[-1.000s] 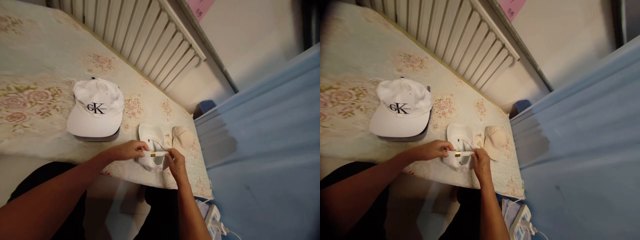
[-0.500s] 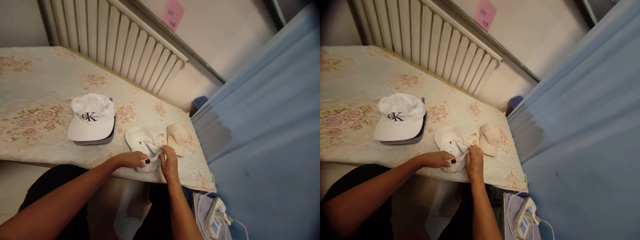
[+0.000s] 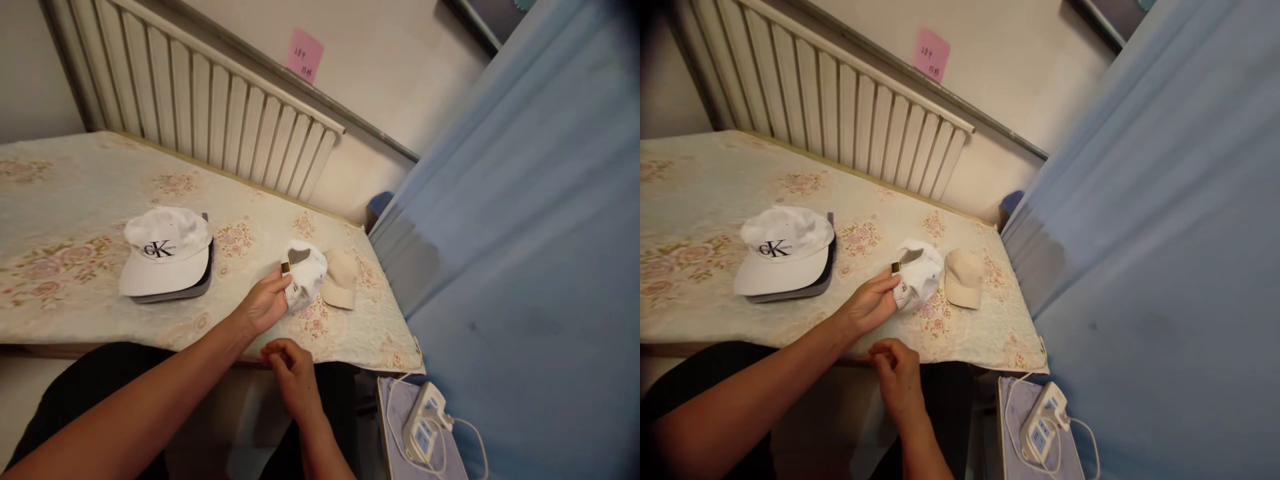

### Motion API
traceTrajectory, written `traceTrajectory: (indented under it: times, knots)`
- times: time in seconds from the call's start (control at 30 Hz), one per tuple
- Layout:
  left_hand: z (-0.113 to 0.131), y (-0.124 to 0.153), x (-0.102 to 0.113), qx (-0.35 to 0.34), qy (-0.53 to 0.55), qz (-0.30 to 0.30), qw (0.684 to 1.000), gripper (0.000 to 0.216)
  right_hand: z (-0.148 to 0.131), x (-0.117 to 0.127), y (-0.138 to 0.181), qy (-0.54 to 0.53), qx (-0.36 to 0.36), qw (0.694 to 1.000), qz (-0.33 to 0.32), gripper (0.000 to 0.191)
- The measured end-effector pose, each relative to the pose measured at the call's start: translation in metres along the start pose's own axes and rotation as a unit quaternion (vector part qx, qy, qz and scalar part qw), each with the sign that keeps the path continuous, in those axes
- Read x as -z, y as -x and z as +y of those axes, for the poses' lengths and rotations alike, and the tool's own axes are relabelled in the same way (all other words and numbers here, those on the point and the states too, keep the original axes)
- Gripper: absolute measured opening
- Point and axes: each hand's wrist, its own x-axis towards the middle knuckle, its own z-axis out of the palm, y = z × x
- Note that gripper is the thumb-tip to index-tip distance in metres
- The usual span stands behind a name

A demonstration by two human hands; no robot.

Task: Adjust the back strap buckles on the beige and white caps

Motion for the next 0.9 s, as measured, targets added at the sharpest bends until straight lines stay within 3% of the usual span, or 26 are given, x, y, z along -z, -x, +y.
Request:
traceTrajectory:
  times: [0.13,0.27,0.5,0.67,0.77,0.9]
  knots:
    - [0.003,0.012,-0.028,0.005,0.043,-0.020,0.999,0.048,-0.015,-0.006,-0.007,-0.115,0.018,0.992,-0.051,0.032]
    - [0.003,0.025,-0.040,0.024,0.055,0.001,0.998,0.053,-0.037,-0.007,-0.017,-0.205,0.059,0.977,0.012,0.043]
    - [-0.002,0.036,-0.033,0.023,0.069,0.062,0.995,0.018,-0.044,-0.007,-0.028,-0.424,0.128,0.894,0.064,0.040]
    - [-0.002,0.049,-0.023,0.022,0.014,0.109,0.994,0.011,-0.043,-0.002,-0.030,-0.428,0.093,0.893,0.108,0.028]
    - [0.001,0.065,-0.017,0.069,-0.063,0.137,0.986,0.011,-0.043,-0.002,-0.031,-0.405,0.073,0.901,0.142,0.019]
    - [-0.002,0.090,-0.007,0.152,-0.236,0.082,0.957,0.021,-0.046,-0.003,-0.037,-0.362,0.059,0.913,0.176,0.018]
